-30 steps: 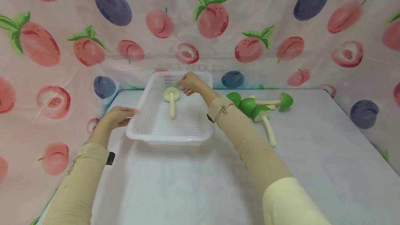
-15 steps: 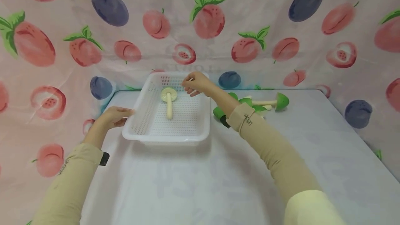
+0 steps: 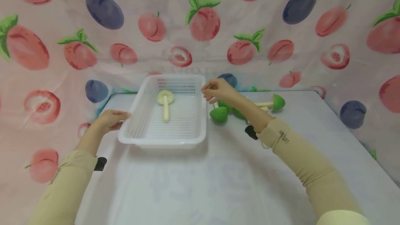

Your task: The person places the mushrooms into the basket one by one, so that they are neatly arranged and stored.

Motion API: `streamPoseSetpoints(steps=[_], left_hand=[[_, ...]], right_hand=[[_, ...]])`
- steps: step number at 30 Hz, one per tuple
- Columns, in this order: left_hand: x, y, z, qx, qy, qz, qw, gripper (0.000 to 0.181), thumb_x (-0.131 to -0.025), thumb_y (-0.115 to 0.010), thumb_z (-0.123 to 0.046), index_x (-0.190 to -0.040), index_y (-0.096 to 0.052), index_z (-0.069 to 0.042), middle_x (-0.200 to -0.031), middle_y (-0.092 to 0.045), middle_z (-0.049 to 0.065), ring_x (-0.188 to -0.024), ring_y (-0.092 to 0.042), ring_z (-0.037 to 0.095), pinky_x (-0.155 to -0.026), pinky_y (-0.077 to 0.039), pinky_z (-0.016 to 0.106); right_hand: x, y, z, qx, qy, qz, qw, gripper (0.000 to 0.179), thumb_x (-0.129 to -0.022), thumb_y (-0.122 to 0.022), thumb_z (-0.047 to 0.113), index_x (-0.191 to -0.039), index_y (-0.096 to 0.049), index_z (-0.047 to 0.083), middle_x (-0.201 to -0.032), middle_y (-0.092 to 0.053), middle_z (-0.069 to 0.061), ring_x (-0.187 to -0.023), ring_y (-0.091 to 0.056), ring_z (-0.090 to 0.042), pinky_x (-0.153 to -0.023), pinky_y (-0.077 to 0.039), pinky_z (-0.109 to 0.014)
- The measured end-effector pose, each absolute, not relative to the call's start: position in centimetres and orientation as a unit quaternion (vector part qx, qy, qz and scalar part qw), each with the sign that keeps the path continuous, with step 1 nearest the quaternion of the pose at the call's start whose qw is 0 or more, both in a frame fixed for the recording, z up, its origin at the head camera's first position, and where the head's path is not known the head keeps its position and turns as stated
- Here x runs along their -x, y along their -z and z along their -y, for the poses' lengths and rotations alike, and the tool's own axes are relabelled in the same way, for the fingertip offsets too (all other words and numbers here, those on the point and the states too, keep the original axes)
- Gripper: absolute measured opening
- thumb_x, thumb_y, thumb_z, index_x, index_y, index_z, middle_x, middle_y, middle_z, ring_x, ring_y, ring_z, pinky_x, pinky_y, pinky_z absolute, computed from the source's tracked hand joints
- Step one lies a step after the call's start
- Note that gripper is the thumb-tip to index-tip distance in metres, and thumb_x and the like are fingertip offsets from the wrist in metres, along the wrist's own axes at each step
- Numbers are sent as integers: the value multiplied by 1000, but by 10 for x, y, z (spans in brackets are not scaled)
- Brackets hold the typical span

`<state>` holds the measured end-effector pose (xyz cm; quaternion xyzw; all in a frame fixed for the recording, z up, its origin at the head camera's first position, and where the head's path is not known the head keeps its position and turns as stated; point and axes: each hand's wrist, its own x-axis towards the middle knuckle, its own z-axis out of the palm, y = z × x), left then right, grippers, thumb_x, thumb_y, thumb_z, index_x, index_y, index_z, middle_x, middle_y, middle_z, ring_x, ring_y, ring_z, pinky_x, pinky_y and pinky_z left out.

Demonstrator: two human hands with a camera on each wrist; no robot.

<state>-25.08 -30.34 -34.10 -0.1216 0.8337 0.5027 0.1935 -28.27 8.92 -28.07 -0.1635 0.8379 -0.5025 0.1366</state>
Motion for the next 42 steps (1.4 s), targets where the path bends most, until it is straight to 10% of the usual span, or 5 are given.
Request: streamPoseSetpoints(steps=[13, 22, 36, 42], left_hand=[[254, 328, 286, 69, -397, -901, 159, 52, -98, -50, -21, -135, -38, 14, -120, -52, 23, -88, -59, 13, -81, -55, 29], [245, 337, 297, 100, -463, -857, 203, 59, -96, -54, -22, -139, -32, 11, -88, -54, -9, -74, -54, 0, -70, -51, 16], [247, 345, 310, 104, -531, -810, 228, 67, -95, -55, -25, -144, -24, 9, -78, -57, -17, -74, -59, -2, -72, -53, 16], [252, 345, 312, 114, -584, -765, 247, 34, -93, -58, -25, -120, -52, -4, -77, -61, -13, -73, -61, 1, -71, -54, 17]], right_hand=[[275, 296, -175, 132, 509, -837, 149, 33, -96, -52, 13, -118, -49, -11, -85, -61, -2, -76, -61, -12, -79, -56, -33], [261, 317, -217, 107, 474, -858, 168, 37, -95, -55, 14, -121, -49, -11, -90, -64, -1, -82, -63, -14, -82, -55, -38], [255, 358, -272, 73, 445, -871, 194, 36, -94, -53, 8, -120, -46, -16, -98, -64, -14, -82, -63, -16, -75, -57, -33], [257, 371, -280, 28, 449, -876, 171, 35, -95, -54, 11, -117, -48, -16, -92, -66, -15, -77, -63, -14, -74, -57, -33]])
